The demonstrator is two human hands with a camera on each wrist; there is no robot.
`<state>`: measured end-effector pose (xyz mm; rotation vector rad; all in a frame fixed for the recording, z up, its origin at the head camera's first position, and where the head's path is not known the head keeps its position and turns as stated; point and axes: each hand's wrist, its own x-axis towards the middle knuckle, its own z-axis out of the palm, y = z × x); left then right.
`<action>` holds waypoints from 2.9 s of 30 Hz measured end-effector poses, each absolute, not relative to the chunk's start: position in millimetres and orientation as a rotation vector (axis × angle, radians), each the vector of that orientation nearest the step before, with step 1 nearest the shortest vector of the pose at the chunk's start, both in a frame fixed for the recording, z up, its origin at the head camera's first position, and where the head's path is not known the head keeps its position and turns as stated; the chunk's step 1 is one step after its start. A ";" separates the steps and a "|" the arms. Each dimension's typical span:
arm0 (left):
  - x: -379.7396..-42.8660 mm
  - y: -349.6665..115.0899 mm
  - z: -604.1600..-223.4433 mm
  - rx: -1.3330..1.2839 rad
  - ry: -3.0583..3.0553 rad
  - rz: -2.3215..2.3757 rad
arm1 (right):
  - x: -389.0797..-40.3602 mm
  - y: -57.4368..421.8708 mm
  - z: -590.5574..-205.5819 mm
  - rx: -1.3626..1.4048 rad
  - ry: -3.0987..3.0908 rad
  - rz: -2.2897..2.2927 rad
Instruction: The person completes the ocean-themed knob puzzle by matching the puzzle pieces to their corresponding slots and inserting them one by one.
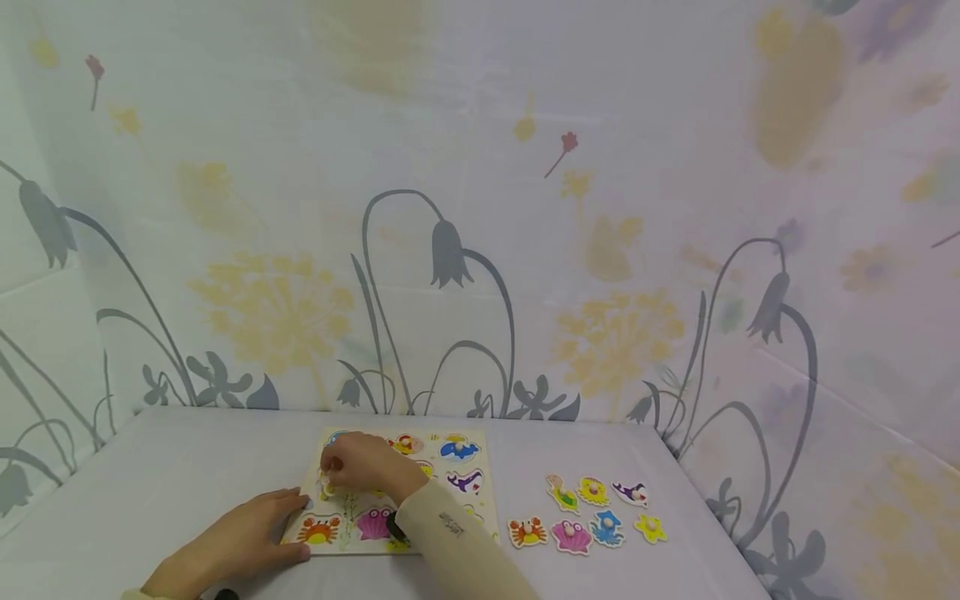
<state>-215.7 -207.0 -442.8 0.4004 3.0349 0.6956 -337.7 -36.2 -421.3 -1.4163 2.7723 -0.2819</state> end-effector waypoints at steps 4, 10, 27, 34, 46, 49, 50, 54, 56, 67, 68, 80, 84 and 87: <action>-215.6 -207.0 -443.1 0.408 3.040 0.692 | -338.6 -40.9 -422.4 -1.405 2.768 -0.272; -214.8 -207.5 -443.6 0.421 3.049 0.692 | -337.4 -46.6 -423.4 -1.364 2.764 -0.246; -215.7 -206.9 -446.1 0.428 3.067 0.681 | -339.5 -51.1 -427.9 -1.340 2.770 -0.184; -215.1 -206.4 -444.7 0.420 3.053 0.684 | -340.5 -51.2 -428.8 -1.325 2.773 -0.173; -216.7 -204.8 -443.3 0.401 3.049 0.672 | -335.8 -32.2 -418.1 -1.288 2.782 -0.215; -218.1 -204.1 -443.3 0.379 3.030 0.683 | -334.5 -22.0 -418.1 -1.309 2.775 -0.224; -218.4 -204.0 -443.4 0.373 3.026 0.686 | -334.1 -18.0 -418.4 -1.325 2.771 -0.234; -216.9 -203.6 -444.2 0.343 3.016 0.705 | -331.0 2.4 -420.4 -1.380 2.775 -0.245; -215.8 -203.1 -445.0 0.346 3.021 0.699 | -329.2 14.5 -421.1 -1.386 2.780 -0.245; -217.3 -203.6 -446.6 0.323 3.012 0.683 | -314.2 83.4 -417.4 -1.274 2.848 -0.316; -217.7 -203.5 -446.7 0.326 3.008 0.689 | -312.8 89.9 -417.5 -1.261 2.869 -0.304; -218.4 -204.3 -448.4 0.314 2.998 0.694 | -306.6 156.5 -418.9 -1.120 2.973 -0.349; -218.1 -204.3 -447.4 0.321 3.007 0.685 | -304.8 176.4 -419.9 -1.030 2.997 -0.391; -217.7 -204.2 -446.0 0.319 3.011 0.680 | -303.4 191.6 -420.2 -0.966 3.026 -0.436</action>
